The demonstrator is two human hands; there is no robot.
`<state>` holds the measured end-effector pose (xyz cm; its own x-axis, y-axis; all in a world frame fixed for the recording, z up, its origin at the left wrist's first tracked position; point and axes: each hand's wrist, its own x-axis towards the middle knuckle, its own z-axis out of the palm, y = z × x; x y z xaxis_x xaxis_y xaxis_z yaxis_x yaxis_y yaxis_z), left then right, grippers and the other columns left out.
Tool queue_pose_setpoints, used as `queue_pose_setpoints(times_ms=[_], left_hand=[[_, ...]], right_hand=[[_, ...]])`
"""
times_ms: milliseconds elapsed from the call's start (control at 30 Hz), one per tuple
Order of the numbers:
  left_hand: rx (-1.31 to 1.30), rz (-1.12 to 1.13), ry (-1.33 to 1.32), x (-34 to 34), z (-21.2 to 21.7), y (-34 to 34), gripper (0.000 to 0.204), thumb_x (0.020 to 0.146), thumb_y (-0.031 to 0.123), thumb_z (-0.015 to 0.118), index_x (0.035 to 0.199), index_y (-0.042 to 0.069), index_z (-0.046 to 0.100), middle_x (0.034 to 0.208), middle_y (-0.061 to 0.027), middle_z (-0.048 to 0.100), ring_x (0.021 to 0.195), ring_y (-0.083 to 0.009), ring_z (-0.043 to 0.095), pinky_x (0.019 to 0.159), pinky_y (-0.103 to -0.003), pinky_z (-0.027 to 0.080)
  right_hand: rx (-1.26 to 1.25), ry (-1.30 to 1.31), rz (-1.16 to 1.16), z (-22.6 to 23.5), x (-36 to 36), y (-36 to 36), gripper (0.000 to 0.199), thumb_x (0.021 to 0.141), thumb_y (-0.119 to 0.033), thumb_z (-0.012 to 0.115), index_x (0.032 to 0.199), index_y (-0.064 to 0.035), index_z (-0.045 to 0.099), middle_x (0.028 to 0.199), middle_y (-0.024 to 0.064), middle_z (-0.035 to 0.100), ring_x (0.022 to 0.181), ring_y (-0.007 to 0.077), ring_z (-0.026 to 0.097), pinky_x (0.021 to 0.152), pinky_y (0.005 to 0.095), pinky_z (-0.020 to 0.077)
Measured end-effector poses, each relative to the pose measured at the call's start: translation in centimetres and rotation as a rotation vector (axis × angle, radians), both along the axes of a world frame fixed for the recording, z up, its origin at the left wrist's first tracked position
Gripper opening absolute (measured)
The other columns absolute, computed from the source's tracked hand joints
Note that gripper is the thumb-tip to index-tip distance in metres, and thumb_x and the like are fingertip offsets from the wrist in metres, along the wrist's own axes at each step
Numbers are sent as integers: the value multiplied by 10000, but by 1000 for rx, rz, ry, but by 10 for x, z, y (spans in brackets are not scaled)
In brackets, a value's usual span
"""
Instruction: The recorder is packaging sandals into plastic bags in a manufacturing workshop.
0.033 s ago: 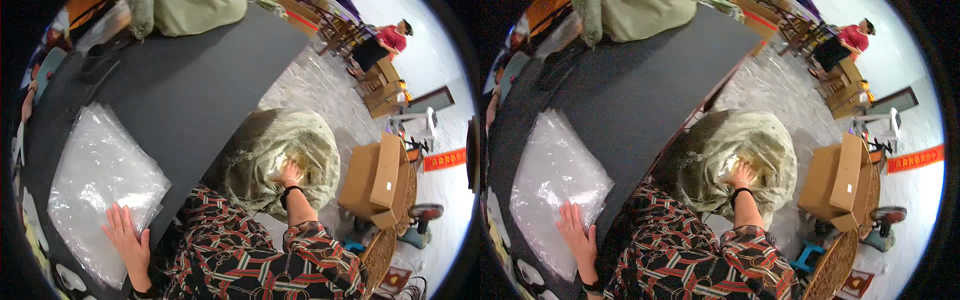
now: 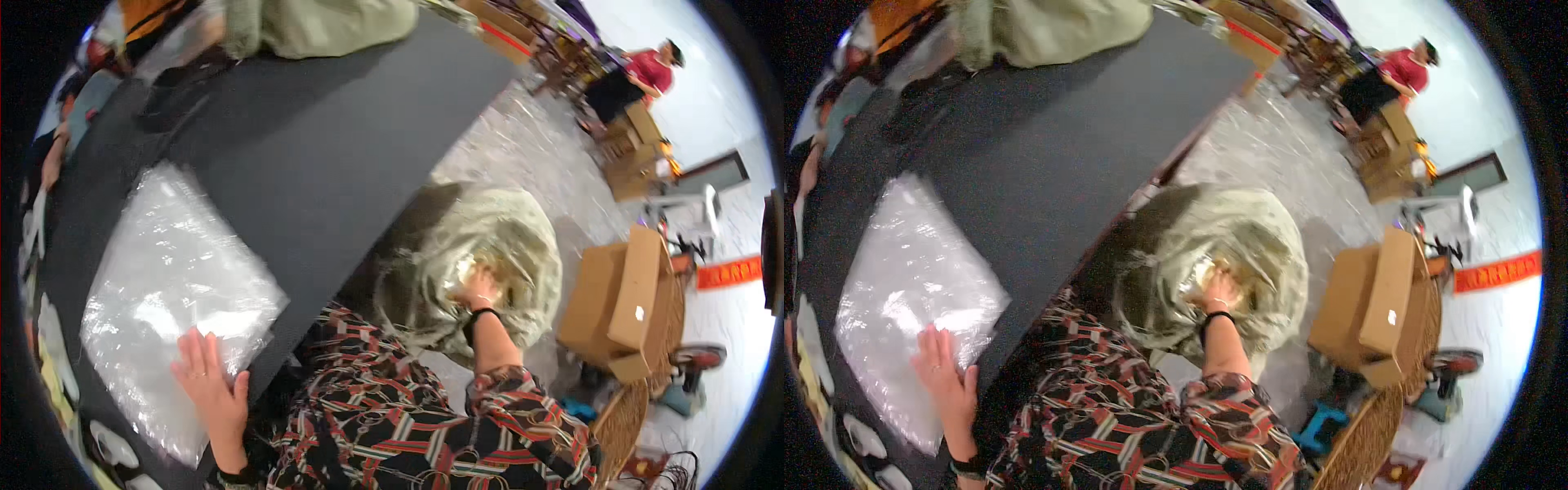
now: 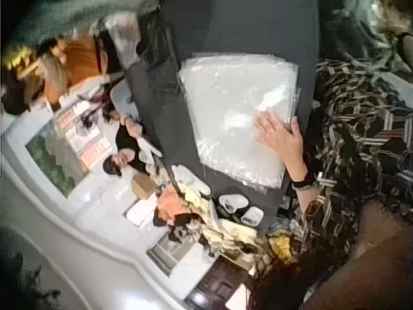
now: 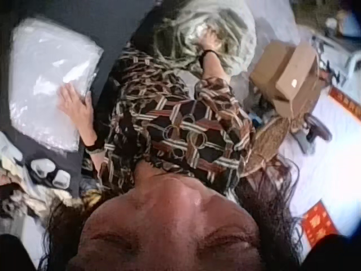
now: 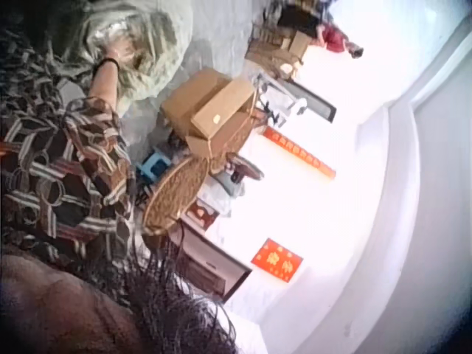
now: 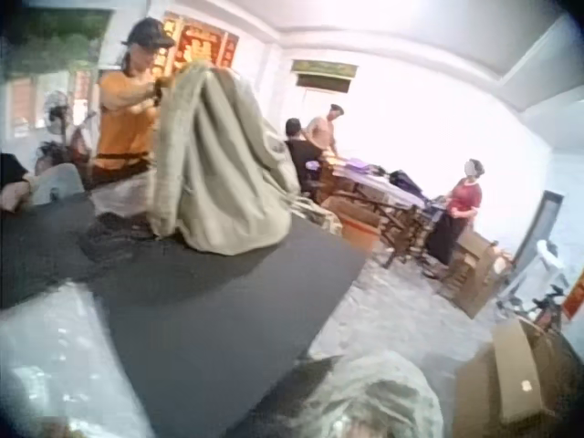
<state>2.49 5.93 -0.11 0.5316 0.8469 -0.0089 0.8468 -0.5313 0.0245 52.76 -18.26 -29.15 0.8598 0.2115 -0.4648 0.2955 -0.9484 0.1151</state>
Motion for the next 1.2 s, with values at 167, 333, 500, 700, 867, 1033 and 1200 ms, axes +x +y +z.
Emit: queue_pose_setpoints(times_ms=[167, 333, 500, 700, 867, 1033, 1200], left_hand=[[-48, 4, -60, -11, -10, -2, 720, 934, 574, 522, 1476, 106, 434, 1587, -162, 304, 1498, -374, 188, 1168, -639, 45], [-12, -20, -208, 1, -13, 2, 734, 899, 595, 561, 1466, 141, 454, 1577, -137, 328, 1485, -344, 225, 1139, -679, 109], [44, -27, -216, -10, -8, -10, 700, 920, 596, 544, 1476, 182, 446, 1559, -127, 355, 1459, -357, 274, 1099, -705, 188], [86, -38, -293, -14, -11, -8, 696, 922, 588, 545, 1474, 175, 451, 1549, -136, 368, 1437, -362, 314, 1082, -706, 226], [116, -46, -384, -17, -15, -8, 689, 919, 574, 562, 1466, 168, 460, 1545, -153, 367, 1431, -388, 314, 1077, -706, 232], [177, -91, -475, -18, -15, -10, 678, 894, 556, 606, 1423, 145, 499, 1535, -179, 369, 1444, -418, 276, 1063, -723, 241], [222, -101, -445, -27, -22, -16, 662, 859, 556, 645, 1333, 100, 568, 1525, -171, 387, 1446, -407, 283, 1070, -719, 247]], right_hand=[[174, 100, 155, 42, -8, 11, 801, 649, -299, 886, 1313, -46, 518, 1266, 197, 596, 1221, 360, 550, 1025, 448, 453], [616, -140, 136, -19, 91, -123, 694, 736, -196, 764, 1352, -13, 502, 1261, 231, 582, 1133, 415, 582, 965, 454, 469], [642, -218, 380, 19, 90, -73, 475, 834, -198, 698, 1243, 14, 585, 982, 169, 690, 936, 331, 669, 826, 408, 543], [758, -233, 540, 239, 42, -44, 465, 812, -205, 731, 1212, -1, 612, 974, 179, 702, 908, 348, 681, 795, 407, 552], [833, -237, 647, 387, -9, -20, 457, 793, -210, 758, 1187, -14, 635, 967, 188, 712, 885, 362, 691, 769, 406, 560], [927, -235, 741, 481, -70, 28, 449, 775, -215, 785, 1162, -27, 657, 960, 196, 722, 862, 376, 701, 743, 405, 567], [717, -413, 1073, 535, -141, 116, 650, 826, -182, 773, 1415, -116, 504, 1054, 146, 740, 939, 322, 722, 800, 396, 569]])
